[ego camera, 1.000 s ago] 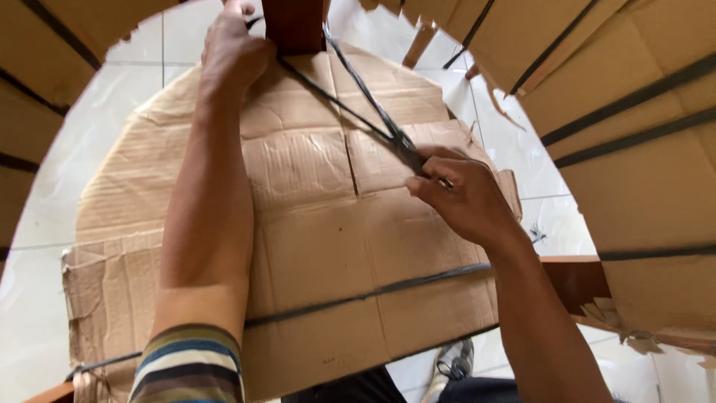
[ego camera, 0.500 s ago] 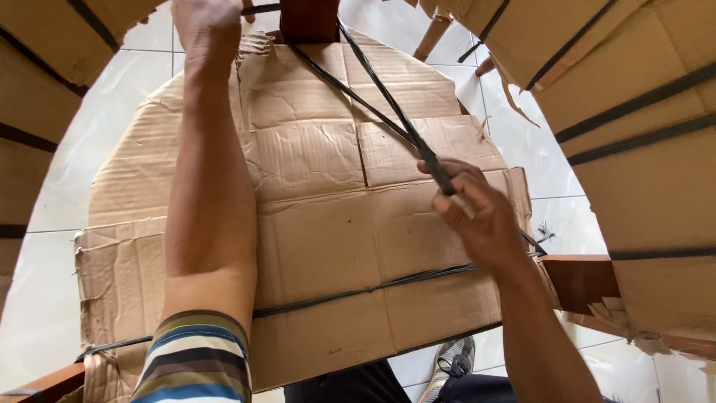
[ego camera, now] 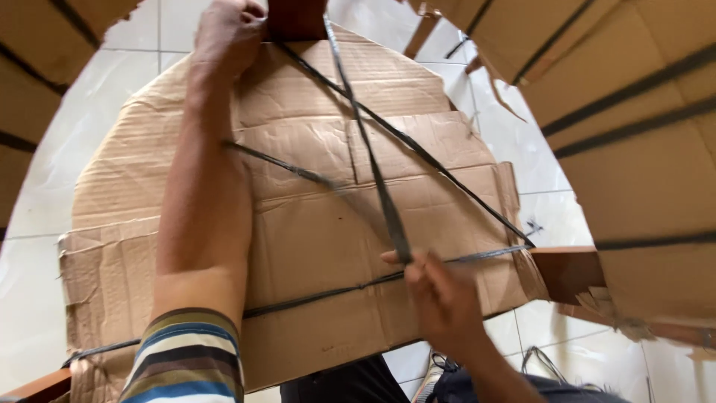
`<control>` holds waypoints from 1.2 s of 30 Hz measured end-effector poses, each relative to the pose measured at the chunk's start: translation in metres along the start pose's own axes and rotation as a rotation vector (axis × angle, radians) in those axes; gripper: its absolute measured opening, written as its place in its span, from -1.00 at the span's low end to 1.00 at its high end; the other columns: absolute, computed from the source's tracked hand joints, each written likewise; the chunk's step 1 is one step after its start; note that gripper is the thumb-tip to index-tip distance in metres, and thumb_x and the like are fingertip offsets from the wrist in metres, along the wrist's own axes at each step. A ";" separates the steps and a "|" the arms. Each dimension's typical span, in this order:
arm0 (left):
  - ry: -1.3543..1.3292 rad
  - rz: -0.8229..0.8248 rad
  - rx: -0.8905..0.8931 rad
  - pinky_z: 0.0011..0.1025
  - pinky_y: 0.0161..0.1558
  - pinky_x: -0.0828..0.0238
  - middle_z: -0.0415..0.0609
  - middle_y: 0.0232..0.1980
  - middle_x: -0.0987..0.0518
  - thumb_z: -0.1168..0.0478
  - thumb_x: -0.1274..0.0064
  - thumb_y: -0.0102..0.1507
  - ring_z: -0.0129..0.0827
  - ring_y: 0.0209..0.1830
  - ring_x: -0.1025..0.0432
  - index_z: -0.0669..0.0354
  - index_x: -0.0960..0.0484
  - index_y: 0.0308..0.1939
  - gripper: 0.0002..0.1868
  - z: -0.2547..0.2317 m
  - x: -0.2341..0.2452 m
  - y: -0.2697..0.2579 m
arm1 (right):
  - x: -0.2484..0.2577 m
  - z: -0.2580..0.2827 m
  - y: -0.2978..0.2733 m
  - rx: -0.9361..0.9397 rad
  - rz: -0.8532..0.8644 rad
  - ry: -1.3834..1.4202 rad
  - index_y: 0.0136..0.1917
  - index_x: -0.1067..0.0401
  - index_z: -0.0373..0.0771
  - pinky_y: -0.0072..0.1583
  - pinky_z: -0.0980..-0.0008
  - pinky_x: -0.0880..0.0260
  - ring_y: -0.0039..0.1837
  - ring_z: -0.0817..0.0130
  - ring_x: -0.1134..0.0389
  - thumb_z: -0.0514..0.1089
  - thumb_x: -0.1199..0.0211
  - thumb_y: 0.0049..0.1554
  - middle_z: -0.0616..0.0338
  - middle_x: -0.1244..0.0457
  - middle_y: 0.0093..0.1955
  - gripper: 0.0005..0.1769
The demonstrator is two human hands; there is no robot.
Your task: Wrapping wooden chairs with cardboard and securing them with plastic twine
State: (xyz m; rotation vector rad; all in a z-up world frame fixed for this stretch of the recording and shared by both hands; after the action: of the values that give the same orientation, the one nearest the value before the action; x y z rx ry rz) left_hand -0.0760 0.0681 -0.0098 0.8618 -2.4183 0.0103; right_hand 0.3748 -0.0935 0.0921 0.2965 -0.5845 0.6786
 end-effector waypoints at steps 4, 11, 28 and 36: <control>0.199 -0.030 -0.014 -0.24 -0.41 -0.41 -0.20 -0.27 -0.68 -0.17 -0.02 0.45 -0.33 -0.49 -0.47 -0.06 -0.76 -0.09 -0.64 0.037 -0.013 0.025 | -0.021 -0.049 -0.055 -0.042 -0.065 -0.075 0.18 -0.48 -0.23 -0.35 0.40 -0.14 -0.45 0.45 -0.16 -0.20 -0.08 0.17 0.34 -0.27 -0.38 -0.68; 0.347 -0.218 -0.349 -0.16 -0.47 -0.44 0.04 -0.26 -0.71 0.02 -0.24 0.55 -0.17 -0.50 -0.49 0.22 -0.80 -0.01 -0.69 0.030 -0.001 0.014 | -0.027 -0.010 -0.059 0.190 -0.039 -0.141 0.27 -0.46 -0.32 -0.19 0.28 -0.34 -0.26 0.10 -0.38 -0.29 -0.07 0.13 0.03 -0.39 -0.13 -0.56; -0.519 0.114 -0.218 -0.42 -0.09 -0.24 -0.11 -0.05 -0.27 0.32 0.13 0.44 -0.43 -0.16 -0.15 0.08 -0.21 0.35 -0.60 0.077 -0.070 -0.113 | -0.040 -0.079 -0.072 0.258 0.063 0.101 0.26 -0.45 -0.31 -0.32 0.35 -0.22 -0.41 0.34 -0.26 -0.35 -0.17 0.07 0.17 -0.43 -0.20 -0.54; 0.304 -0.034 -0.244 -0.08 0.32 -0.36 0.01 0.40 -0.41 0.10 -0.30 0.11 0.04 0.41 -0.37 -0.05 -0.59 0.20 -0.45 -0.113 -0.016 -0.416 | -0.035 -0.047 -0.071 0.231 0.024 0.144 0.33 -0.49 -0.28 0.27 0.06 -0.40 0.24 0.06 -0.43 -0.26 0.02 0.32 -0.04 -0.43 0.18 -0.60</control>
State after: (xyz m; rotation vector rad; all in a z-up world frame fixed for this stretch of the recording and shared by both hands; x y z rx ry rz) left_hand 0.2351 -0.2308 0.0039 0.7311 -2.0696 -0.1523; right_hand 0.4195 -0.1435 0.0289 0.4523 -0.3734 0.7848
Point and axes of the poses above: each hand's wrist, its own y-axis towards the middle knuckle, its own x-axis out of the back of the hand, z = x × y, the point moved 8 cm from there along y, towards the middle knuckle
